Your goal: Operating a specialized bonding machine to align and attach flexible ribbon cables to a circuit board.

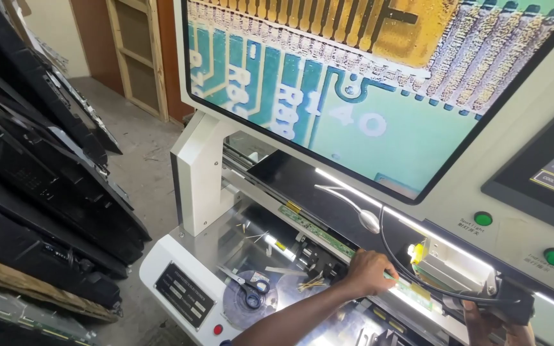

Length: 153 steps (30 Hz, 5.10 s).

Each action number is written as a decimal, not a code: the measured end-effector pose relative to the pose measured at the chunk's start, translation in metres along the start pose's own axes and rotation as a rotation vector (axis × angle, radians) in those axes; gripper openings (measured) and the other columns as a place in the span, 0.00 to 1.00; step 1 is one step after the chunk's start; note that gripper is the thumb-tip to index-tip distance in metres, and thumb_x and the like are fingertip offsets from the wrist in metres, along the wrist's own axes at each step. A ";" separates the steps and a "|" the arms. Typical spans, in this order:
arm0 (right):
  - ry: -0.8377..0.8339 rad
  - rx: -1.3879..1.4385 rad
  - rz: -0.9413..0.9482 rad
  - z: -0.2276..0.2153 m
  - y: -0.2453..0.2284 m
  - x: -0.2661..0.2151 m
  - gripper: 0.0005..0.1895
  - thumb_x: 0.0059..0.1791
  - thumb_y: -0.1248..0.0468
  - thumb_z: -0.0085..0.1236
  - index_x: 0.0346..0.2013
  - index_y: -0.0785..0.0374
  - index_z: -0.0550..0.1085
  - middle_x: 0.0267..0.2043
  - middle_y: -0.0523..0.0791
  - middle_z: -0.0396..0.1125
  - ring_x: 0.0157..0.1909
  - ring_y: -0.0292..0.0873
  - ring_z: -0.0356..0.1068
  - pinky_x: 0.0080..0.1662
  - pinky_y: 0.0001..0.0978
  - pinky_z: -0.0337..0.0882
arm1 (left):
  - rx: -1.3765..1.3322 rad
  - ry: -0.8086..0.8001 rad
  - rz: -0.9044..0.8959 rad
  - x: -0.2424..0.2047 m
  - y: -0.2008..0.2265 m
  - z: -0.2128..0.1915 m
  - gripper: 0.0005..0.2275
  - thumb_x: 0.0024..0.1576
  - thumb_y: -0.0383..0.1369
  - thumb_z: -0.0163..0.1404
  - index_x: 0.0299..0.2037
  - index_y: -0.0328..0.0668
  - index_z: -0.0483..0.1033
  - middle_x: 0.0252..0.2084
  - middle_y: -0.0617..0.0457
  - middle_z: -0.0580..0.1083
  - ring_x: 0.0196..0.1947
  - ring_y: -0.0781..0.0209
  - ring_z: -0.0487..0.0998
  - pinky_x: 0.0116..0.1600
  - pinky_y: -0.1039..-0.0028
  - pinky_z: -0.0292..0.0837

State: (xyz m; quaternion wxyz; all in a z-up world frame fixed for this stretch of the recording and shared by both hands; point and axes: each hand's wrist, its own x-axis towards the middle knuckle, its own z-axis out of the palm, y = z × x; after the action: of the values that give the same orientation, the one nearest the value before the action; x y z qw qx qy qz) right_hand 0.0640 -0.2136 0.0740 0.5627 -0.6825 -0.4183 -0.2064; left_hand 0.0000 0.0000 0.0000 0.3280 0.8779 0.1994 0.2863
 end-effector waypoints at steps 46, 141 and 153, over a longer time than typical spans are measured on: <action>0.059 -0.137 -0.023 0.026 -0.048 0.002 0.11 0.47 0.68 0.67 0.44 0.66 0.79 0.36 0.49 0.68 0.34 0.41 0.64 0.42 0.35 0.68 | -0.030 -0.003 -0.079 -0.008 0.016 -0.018 0.08 0.49 0.37 0.55 0.36 0.54 0.83 0.34 0.57 0.80 0.40 0.56 0.79 0.59 0.61 0.63; -0.411 -0.242 -0.013 0.054 0.196 0.043 0.07 0.47 0.64 0.61 0.34 0.66 0.81 0.22 0.55 0.70 0.25 0.55 0.72 0.27 0.29 0.63 | -0.038 -0.016 0.072 0.099 -0.031 0.085 0.06 0.47 0.34 0.59 0.35 0.54 0.82 0.36 0.59 0.77 0.39 0.56 0.76 0.52 0.64 0.63; -0.472 -0.378 -0.135 0.057 0.186 0.047 0.08 0.50 0.62 0.56 0.35 0.59 0.81 0.18 0.52 0.68 0.24 0.55 0.72 0.25 0.33 0.63 | -0.054 -0.017 0.081 0.100 -0.033 0.084 0.06 0.47 0.34 0.59 0.35 0.53 0.82 0.36 0.57 0.77 0.39 0.55 0.76 0.51 0.63 0.62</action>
State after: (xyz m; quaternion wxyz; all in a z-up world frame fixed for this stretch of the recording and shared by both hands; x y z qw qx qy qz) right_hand 0.2286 -0.1472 -0.0174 0.2981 -0.7750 -0.5358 -0.1532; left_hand 0.1232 0.0384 -0.0379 0.3415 0.8785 0.1530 0.2971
